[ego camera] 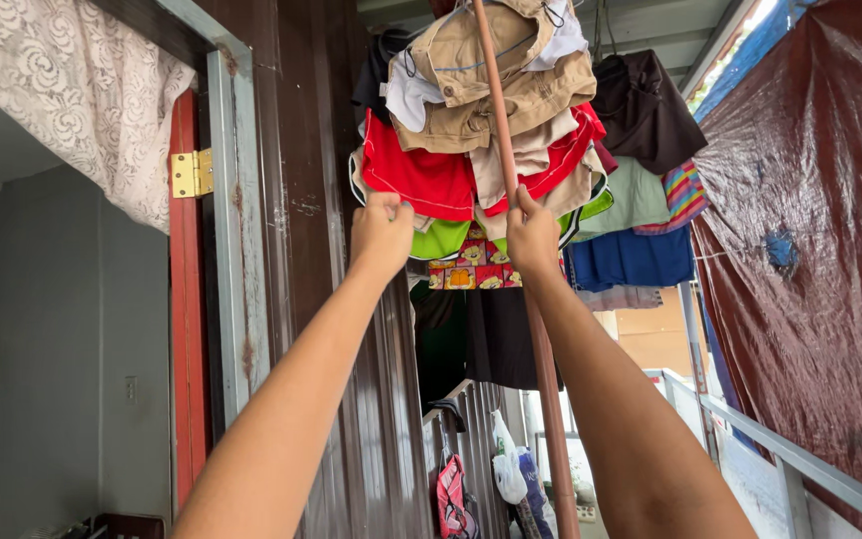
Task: The person uses a long wooden pole to reach and pull down clothes hanging on a high line. They remove various garments, including shirts and shorts, from hangers and place them onto a pile on a nearby bench. The person also returns empty hangers to a storage rack.
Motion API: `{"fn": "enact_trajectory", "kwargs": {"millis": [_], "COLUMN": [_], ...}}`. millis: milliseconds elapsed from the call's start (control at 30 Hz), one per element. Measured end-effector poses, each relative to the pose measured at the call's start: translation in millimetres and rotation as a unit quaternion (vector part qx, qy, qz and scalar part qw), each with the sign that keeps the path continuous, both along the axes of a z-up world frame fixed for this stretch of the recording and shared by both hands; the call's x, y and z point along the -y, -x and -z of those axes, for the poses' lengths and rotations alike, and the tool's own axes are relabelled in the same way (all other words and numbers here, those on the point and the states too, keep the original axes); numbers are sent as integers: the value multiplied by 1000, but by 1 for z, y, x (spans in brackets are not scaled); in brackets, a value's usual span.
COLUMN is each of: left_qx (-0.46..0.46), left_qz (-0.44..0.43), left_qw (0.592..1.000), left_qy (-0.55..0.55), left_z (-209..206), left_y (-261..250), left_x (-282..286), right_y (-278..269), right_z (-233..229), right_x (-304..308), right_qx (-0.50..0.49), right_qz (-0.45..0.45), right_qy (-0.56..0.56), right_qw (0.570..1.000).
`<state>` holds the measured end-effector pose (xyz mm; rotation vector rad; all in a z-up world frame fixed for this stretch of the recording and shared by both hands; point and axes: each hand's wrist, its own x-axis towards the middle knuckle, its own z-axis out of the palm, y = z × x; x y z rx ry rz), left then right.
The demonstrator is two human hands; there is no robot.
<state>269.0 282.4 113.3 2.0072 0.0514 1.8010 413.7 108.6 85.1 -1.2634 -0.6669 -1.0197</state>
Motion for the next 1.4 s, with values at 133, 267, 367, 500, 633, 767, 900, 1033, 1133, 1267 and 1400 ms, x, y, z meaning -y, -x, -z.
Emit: {"fn": "enact_trajectory", "kwargs": {"millis": [133,267,367,500,633,767,900,1033,1133,1267,1400], "left_qx": [1,-17,-19,-8,-9,-29,-12,-6,38,58,91], "left_qz": [16,7,7,11,7,5,-6,-8,-2,-38,-38], "left_qw": [1000,1000,1000,1000,999,999,999,999,998,997,994], "left_qy": [5,1,-10,-27,-38,-17,-33,-33,-58,-36,-46], "left_z": [-2,-1,2,5,19,29,27,20,2,-27,-47], "left_y": [7,13,15,17,14,5,-6,-19,-29,-39,-40], "left_x": [-3,-3,-9,-24,-37,-42,-43,-43,-39,-27,-16], "right_y": [-1,-1,9,31,37,18,-3,-18,-29,-49,-68], "right_z": [-3,-11,-14,-21,-25,-34,-48,-58,-69,-70,-73], "right_x": [-9,-14,-11,-2,-2,-6,-7,-6,-4,-2,1], "right_qx": [4,40,-31,-93,-73,-31,31,1,33,71,93], "right_qz": [-9,10,-30,-44,-17,20,85,80,79,94,90], "right_qy": [-2,-11,2,29,35,47,54,85,77,66,43], "right_qw": [1000,999,999,994,997,998,994,993,993,991,991]}}
